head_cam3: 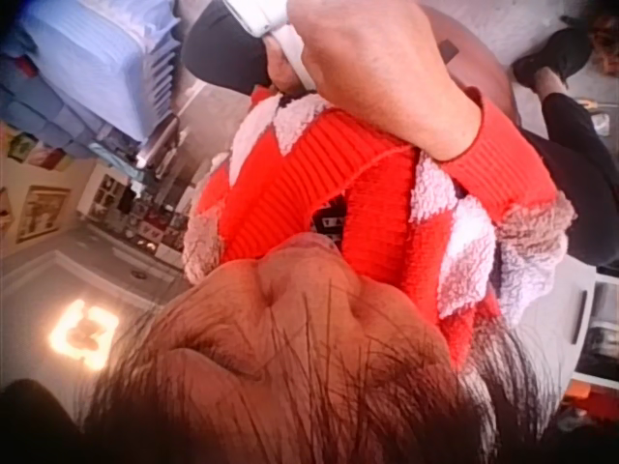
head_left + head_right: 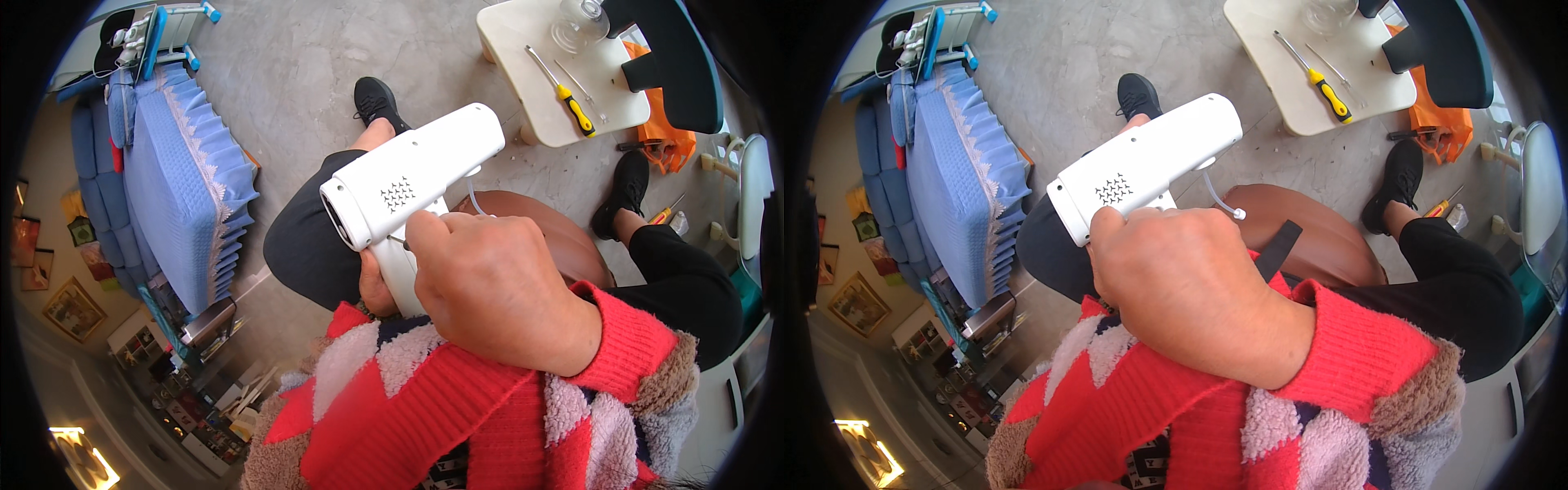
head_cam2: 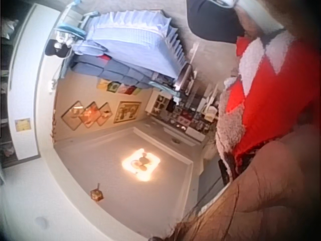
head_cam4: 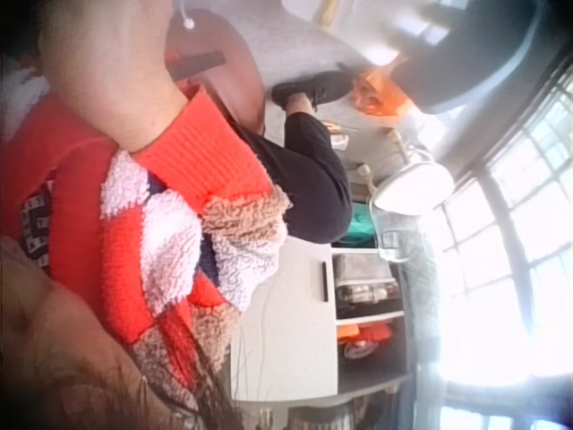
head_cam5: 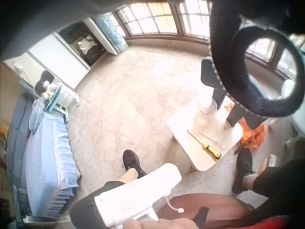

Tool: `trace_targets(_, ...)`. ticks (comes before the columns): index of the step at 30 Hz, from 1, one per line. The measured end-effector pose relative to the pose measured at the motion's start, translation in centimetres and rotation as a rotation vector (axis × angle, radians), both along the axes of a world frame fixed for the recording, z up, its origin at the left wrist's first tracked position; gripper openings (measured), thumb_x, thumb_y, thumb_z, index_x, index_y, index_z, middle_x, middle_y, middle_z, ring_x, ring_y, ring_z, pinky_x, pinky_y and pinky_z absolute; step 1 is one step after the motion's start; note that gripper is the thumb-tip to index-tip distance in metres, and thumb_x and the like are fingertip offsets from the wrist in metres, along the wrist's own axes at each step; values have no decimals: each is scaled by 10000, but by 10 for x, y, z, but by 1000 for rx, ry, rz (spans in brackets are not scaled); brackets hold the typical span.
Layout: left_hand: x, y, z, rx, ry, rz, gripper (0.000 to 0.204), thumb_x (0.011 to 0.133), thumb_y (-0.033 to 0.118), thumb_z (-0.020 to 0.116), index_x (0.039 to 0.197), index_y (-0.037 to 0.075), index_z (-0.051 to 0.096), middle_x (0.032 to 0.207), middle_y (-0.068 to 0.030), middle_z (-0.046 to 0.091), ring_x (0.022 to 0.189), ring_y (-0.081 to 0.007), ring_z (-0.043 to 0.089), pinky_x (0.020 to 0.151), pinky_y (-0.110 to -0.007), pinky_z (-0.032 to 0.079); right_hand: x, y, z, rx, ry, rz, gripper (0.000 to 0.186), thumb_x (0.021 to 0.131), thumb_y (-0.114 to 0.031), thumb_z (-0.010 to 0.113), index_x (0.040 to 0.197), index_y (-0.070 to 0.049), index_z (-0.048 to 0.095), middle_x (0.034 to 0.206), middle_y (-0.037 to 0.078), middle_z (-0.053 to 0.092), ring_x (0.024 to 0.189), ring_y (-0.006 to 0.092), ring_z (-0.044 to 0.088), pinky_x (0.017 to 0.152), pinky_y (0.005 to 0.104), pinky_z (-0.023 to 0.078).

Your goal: The person sits on the floor and uses a screwdriver to repeatedly loosen and tighten screws on a white handheld electronic device. They rotate the device to access different screw locations and switch between two screwdrivers during the process.

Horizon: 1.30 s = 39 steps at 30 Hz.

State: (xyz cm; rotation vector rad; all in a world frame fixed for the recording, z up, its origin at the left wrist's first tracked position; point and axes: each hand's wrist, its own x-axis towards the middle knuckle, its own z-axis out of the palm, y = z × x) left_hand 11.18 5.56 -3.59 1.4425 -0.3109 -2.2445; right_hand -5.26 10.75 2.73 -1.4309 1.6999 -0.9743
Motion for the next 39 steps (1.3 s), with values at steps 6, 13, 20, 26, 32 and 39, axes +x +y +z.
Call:
trace_targets(6,6,1,-3,-31,-28,26,749,877,672,413,1237,16,423,1011,-125,598,949,-240,594,853,-362,485,3,1,4,104,-48,-27,96,749,-22,620,821,1,560,598,170,566,560,341,593,511,398,462)
trace_targets(13,37,10,-32,-494,270,-207,738,872,606,500,1223,-38,420,916,-160,629,763,-242,636,695,-355,532,-5,-4,-2,278,-250,0,128,831,-95,605,773,1,667,602,154,592,524,282,578,522,360,454)
trace_targets(20,55,12,-63,-617,345,-283,726,857,560,546,1175,-86,446,857,-175,636,668,-218,636,608,-320,526,-14,-9,-8,740,-645,59,373,895,-238,565,669,43,657,621,241,599,627,356,631,660,422,493)
trace_targets(26,49,16,-47,-562,287,-256,757,849,578,567,1213,-70,425,888,-163,637,718,-222,646,657,-328,539,-12,-8,-12,662,-615,123,387,928,-249,541,686,27,663,614,227,599,603,361,615,655,426,487)
trace_targets(32,37,17,-38,-650,216,-210,797,843,610,565,1250,-54,396,893,-141,627,745,-217,650,659,-336,548,-5,5,-17,307,-167,159,311,916,-205,536,716,0,657,639,220,612,632,382,631,631,441,503)
trace_targets(39,39,13,-34,-560,208,-309,787,851,612,548,1272,-35,394,904,-130,607,717,-190,631,661,-316,538,-1,19,-26,-118,622,389,132,770,-131,612,877,-56,629,614,129,611,586,268,654,518,358,488)
